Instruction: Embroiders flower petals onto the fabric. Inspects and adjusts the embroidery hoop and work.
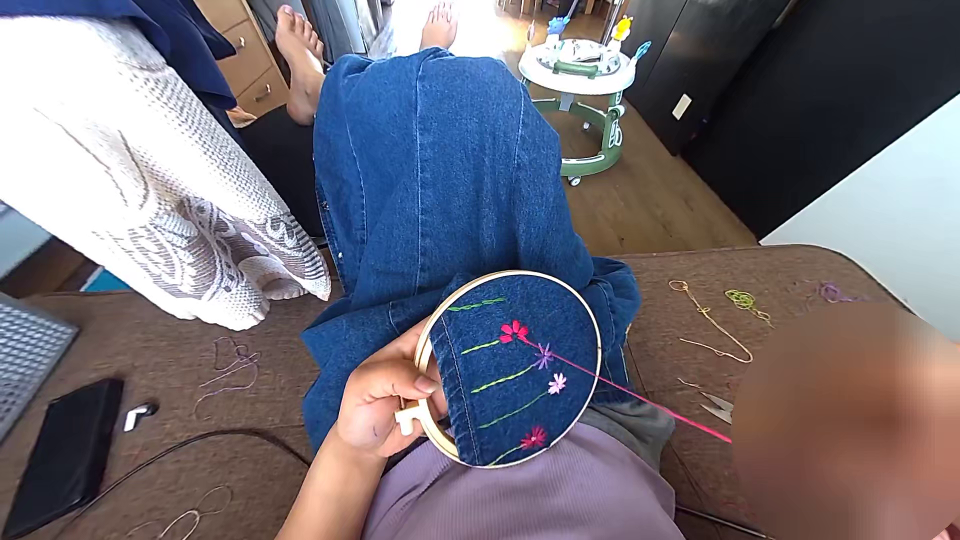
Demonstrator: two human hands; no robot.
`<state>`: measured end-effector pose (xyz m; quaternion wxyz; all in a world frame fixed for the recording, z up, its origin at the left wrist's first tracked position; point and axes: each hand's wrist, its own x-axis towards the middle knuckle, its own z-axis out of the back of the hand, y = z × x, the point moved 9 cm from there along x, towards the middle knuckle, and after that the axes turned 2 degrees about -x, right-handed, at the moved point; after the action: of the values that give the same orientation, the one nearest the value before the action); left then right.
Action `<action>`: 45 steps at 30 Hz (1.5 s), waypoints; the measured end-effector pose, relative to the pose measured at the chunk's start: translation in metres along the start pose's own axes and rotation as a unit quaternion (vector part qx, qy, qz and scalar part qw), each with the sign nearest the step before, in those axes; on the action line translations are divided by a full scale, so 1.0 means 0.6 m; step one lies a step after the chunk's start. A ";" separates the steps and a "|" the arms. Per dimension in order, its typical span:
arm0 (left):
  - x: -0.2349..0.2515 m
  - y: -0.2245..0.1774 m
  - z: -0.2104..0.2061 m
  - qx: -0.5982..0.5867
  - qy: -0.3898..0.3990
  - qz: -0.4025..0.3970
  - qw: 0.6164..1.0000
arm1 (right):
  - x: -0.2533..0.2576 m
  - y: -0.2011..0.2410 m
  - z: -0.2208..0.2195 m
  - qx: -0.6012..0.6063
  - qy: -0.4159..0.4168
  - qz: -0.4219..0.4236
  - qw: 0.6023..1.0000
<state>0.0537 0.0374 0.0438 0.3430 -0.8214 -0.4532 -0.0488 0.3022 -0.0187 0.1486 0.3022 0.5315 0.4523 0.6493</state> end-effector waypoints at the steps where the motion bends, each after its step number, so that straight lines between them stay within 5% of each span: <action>1: 0.000 0.000 0.002 -0.001 -0.002 0.001 1.000 | -0.002 0.002 0.009 -0.022 -0.010 0.002 1.000; 10: -0.002 0.001 0.007 -0.001 -0.006 -0.001 1.000 | -0.003 -0.039 0.014 -0.334 -0.096 0.044 0.937; 18: -0.006 0.002 0.010 0.023 -0.008 0.001 1.000 | 0.021 -0.134 -0.123 -0.233 -0.036 0.056 0.970; 45: -0.006 0.000 0.003 0.042 0.004 0.003 0.999 | 0.036 -0.154 -0.122 -0.148 -0.068 -0.005 0.987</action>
<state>0.0510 0.0357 0.0412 0.3794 -0.8072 -0.4510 -0.0322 0.2180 0.0187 0.0716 0.4111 0.5216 0.3320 0.6699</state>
